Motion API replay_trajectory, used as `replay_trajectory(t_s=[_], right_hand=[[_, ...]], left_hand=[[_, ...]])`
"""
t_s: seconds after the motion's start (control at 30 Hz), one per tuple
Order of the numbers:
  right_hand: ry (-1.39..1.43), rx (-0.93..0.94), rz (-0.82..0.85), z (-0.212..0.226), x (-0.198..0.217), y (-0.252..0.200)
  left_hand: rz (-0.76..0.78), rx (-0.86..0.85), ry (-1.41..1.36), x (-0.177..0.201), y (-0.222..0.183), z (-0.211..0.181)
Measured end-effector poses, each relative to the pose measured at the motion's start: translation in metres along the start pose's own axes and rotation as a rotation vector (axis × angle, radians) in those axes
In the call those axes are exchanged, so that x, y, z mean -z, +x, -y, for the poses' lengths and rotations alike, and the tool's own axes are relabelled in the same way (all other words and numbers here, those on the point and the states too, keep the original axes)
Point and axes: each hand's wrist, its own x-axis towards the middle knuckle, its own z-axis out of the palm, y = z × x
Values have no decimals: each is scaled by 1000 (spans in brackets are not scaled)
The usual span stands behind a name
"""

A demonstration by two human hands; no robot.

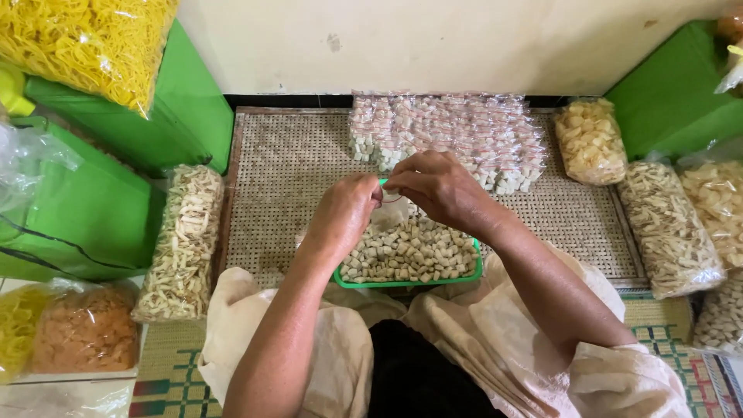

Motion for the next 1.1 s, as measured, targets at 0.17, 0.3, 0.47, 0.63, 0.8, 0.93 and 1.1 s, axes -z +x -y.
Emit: replay_trajectory(t_s=[0.17, 0.3, 0.47, 0.63, 0.8, 0.93, 1.1], right_hand=[[72, -21, 72, 2, 4, 4], [158, 0, 60, -9, -5, 0], [60, -73, 121, -3, 1, -1], [-93, -40, 104, -8, -5, -6], [-177, -11, 47, -14, -14, -11], [-152, -39, 92, -5, -11, -10], [-185, -55, 150, -16, -24, -16]], left_hand=[[37, 6, 57, 3, 3, -8], [43, -10, 87, 2, 4, -8], [51, -37, 103, -3, 5, -2], [41, -74, 118, -4, 4, 2], [35, -98, 125, 0, 1, -1], [20, -107, 140, -3, 2, 1], [0, -138, 141, 0, 2, -2]])
